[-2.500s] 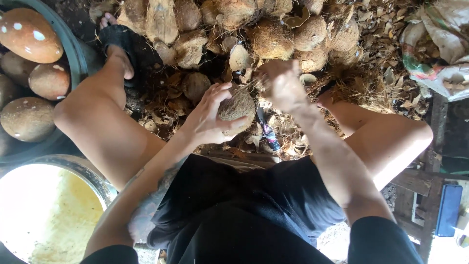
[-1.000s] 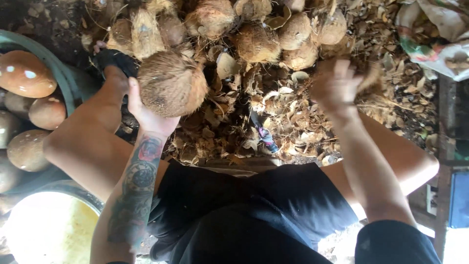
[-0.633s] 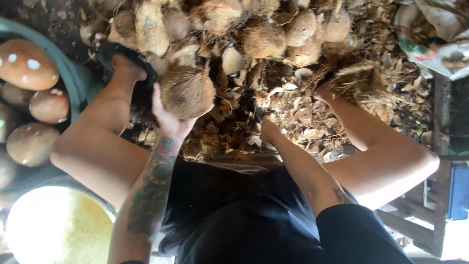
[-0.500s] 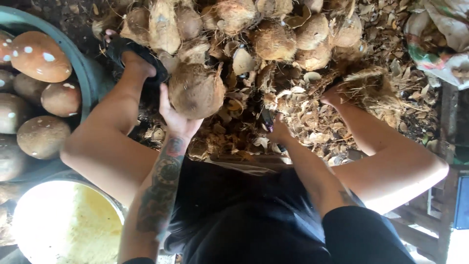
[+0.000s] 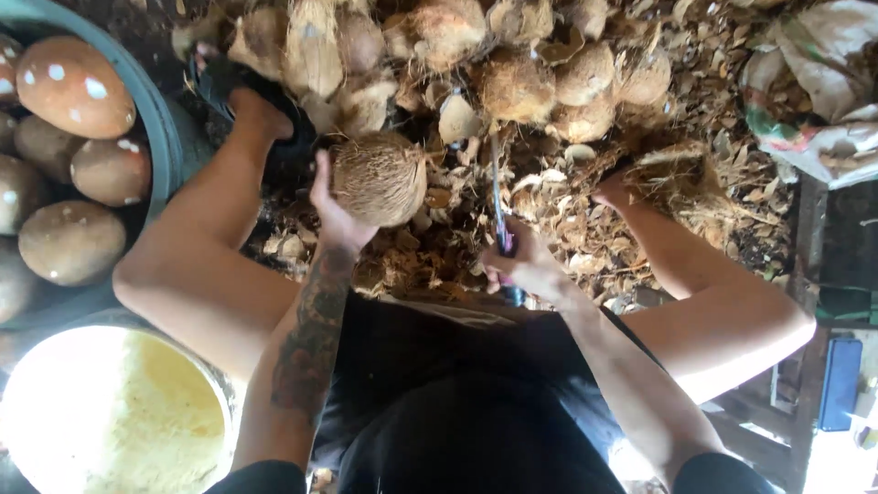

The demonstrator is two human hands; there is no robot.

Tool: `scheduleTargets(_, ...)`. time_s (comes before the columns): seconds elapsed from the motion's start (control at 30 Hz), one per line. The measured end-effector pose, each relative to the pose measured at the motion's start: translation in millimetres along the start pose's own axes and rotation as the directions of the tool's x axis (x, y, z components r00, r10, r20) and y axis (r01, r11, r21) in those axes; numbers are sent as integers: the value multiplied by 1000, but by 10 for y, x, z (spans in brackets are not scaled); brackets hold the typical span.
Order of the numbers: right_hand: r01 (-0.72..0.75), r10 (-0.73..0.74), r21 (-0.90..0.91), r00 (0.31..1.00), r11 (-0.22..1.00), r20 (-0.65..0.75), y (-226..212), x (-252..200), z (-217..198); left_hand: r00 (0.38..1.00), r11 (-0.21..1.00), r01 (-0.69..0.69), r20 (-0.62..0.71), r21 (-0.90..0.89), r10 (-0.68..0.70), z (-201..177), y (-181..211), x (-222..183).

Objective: A person sits on the floor of a storage area, rapidly peeling the husks off coconuts using their hands and a small tool, then placing the peeled nuts into a large blue basin.

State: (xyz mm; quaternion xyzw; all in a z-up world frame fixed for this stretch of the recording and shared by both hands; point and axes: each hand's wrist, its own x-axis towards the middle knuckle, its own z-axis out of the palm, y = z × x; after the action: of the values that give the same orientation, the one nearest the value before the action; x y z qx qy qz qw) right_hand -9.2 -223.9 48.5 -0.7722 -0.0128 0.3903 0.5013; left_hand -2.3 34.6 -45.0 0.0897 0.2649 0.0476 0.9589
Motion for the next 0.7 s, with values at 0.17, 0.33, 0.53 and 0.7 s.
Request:
scheduleTargets(0.17,471,-534,397,843,788,61,-226,-381,123,952,968,186,-273,170,-135,-669,14,223)
scheduleTargets(0.33,805,-839,292,545,516,-18,-191,-488,317,948,944,150,-315,293,-53,-609,19,135)
scheduleTargets(0.53,-176,171,255,984,951,42,897,54,550,970,988,30,-242,153,8,-556,-4,190)
scheduleTargets(0.7,-110,137,355,989,928,-52,283,-249,322,981,990,48,-195,136,-21,-418,42,73)
